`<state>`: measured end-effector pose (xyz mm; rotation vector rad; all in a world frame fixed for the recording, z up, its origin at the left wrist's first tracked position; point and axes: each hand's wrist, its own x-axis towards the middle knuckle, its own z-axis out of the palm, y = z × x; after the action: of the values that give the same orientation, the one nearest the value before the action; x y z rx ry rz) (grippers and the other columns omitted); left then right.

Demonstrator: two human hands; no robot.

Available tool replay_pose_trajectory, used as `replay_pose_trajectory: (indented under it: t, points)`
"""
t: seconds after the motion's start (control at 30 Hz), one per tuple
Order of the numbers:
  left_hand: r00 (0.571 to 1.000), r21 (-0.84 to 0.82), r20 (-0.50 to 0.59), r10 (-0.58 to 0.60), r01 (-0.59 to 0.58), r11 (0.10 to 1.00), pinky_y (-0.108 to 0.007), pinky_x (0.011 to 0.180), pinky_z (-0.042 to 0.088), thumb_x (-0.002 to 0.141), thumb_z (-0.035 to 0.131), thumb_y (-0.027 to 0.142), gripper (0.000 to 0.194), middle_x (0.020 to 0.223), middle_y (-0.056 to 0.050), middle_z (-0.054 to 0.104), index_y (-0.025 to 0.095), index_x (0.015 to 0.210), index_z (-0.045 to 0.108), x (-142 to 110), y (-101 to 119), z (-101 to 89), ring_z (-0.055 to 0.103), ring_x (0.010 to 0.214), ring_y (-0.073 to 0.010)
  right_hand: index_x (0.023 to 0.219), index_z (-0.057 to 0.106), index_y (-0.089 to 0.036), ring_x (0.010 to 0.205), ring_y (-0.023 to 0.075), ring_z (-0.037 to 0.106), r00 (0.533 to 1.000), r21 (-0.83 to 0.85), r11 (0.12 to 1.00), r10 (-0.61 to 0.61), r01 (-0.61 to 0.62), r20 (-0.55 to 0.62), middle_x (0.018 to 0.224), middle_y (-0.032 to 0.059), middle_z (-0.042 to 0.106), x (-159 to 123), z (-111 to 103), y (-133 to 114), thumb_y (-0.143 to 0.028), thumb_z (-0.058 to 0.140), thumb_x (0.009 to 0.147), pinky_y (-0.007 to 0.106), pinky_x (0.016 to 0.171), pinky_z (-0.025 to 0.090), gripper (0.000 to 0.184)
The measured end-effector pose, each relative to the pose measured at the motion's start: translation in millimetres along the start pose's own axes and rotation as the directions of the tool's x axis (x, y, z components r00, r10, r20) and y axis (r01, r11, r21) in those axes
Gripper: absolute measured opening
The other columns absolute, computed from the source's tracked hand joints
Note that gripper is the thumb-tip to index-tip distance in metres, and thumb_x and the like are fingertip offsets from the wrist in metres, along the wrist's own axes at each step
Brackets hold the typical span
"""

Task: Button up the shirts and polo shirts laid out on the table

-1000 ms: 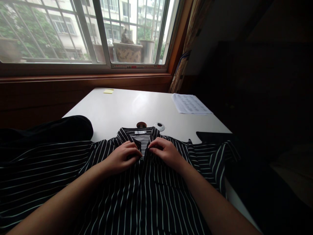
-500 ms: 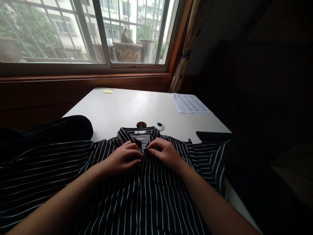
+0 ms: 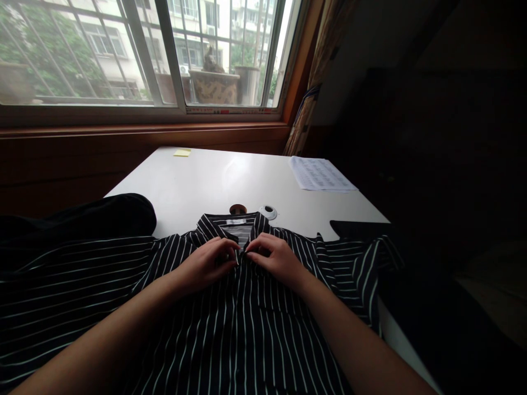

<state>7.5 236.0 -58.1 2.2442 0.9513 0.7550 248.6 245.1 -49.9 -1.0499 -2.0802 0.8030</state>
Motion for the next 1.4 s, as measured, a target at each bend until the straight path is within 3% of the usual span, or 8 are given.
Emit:
replay_pose_trajectory:
  t: [0.07, 0.2, 0.27, 0.53, 0.63, 0.83, 1.23, 1.4]
  points:
    - [1.0, -0.02, 0.012, 0.01, -0.009, 1.0, -0.035, 0.085, 0.053, 0.094, 0.058, 0.023, 0.032, 0.102, -0.006, 0.067, 0.022, 0.126, 0.055, -1, 0, 0.6, 0.061, 0.092, -0.0179, 0.09, 0.071, -0.023, 0.082, 0.0154, 0.062, 1.0, 0.0, 1.0, -0.002, 0.002, -0.001, 0.087, 0.0006, 0.065, 0, 0, 0, -0.02, 0.069, 0.087, 0.031, 0.077, 0.049, 0.004]
    - [0.976, 0.115, 0.135, 0.168, -0.184, 0.976, -0.038, 0.089, 0.05, 0.094, 0.05, 0.011, 0.035, 0.112, -0.006, 0.067, 0.025, 0.124, 0.062, -1, 1, 0.6, 0.057, 0.1, -0.0209, 0.09, 0.071, -0.022, 0.081, 0.0157, 0.062, 1.0, 0.007, 1.0, 0.002, -0.002, -0.006, 0.087, 0.0011, 0.066, 0, 1, 1, -0.021, 0.07, 0.087, 0.031, 0.078, 0.05, 0.003]
    - [0.965, 0.158, 0.176, 0.193, -0.221, 0.962, -0.038, 0.088, 0.05, 0.092, 0.047, 0.005, 0.04, 0.111, -0.006, 0.068, 0.025, 0.122, 0.063, 0, 3, -0.3, 0.057, 0.097, -0.0211, 0.089, 0.071, -0.022, 0.081, 0.0159, 0.062, 1.0, 0.01, 1.0, 0.003, -0.003, -0.008, 0.087, 0.0013, 0.066, 0, 1, 2, -0.022, 0.07, 0.087, 0.032, 0.078, 0.05, 0.003]
    - [0.959, 0.091, 0.162, 0.234, -0.25, 0.964, -0.036, 0.09, 0.049, 0.089, 0.047, 0.002, 0.034, 0.107, -0.004, 0.07, 0.022, 0.108, 0.068, -1, 5, -3.4, 0.06, 0.096, -0.0192, 0.089, 0.072, -0.022, 0.084, 0.0161, 0.063, 1.0, 0.013, 1.0, -0.006, 0.006, -0.007, 0.088, 0.0013, 0.066, -1, 0, 4, -0.021, 0.071, 0.087, 0.031, 0.079, 0.05, 0.003]
    - [0.965, 0.042, 0.13, 0.226, -0.233, 0.972, -0.035, 0.09, 0.05, 0.09, 0.047, 0.004, 0.029, 0.102, -0.005, 0.07, 0.021, 0.102, 0.067, -2, 3, -1.5, 0.061, 0.096, -0.019, 0.089, 0.072, -0.022, 0.084, 0.016, 0.063, 1.0, 0.008, 1.0, -0.007, 0.007, -0.011, 0.088, 0.0013, 0.067, -1, -1, 5, -0.021, 0.07, 0.087, 0.031, 0.08, 0.049, 0.003]
    - [0.997, 0.088, 0.006, 0.083, -0.083, 0.993, -0.034, 0.082, 0.051, 0.092, 0.049, 0.009, 0.019, 0.094, -0.005, 0.067, 0.019, 0.099, 0.063, -2, 2, 0.2, 0.06, 0.09, -0.019, 0.087, 0.071, -0.021, 0.083, 0.0155, 0.063, 1.0, -0.002, 1.0, -0.007, 0.007, -0.008, 0.087, 0.0011, 0.067, -1, -4, 8, -0.023, 0.069, 0.089, 0.03, 0.078, 0.048, 0.003]
    - [0.993, 0.294, -0.032, 0.115, -0.101, 0.95, -0.044, 0.108, 0.046, 0.091, 0.057, 0.013, 0.03, 0.122, -0.002, 0.068, 0.025, 0.117, 0.066, 2, -9, 1.5, 0.056, 0.119, -0.0223, 0.088, 0.07, -0.021, 0.08, 0.015, 0.061, 1.0, -0.061, 0.998, -0.013, 0.015, 0.026, 0.086, 0.0007, 0.063, -1, -1, 11, -0.024, 0.068, 0.09, 0.029, 0.076, 0.047, 0.005]
    - [0.997, 0.393, -0.009, 0.08, -0.07, 0.917, -0.049, 0.112, 0.042, 0.095, 0.057, 0.026, 0.031, 0.131, -0.002, 0.064, 0.026, 0.126, 0.063, 3, -6, 3.0, 0.053, 0.126, -0.0243, 0.089, 0.069, -0.021, 0.081, 0.0146, 0.06, 0.999, -0.077, 0.996, -0.033, 0.036, 0.035, 0.086, 0.0004, 0.062, -1, -1, 11, -0.023, 0.067, 0.091, 0.03, 0.077, 0.047, 0.004]
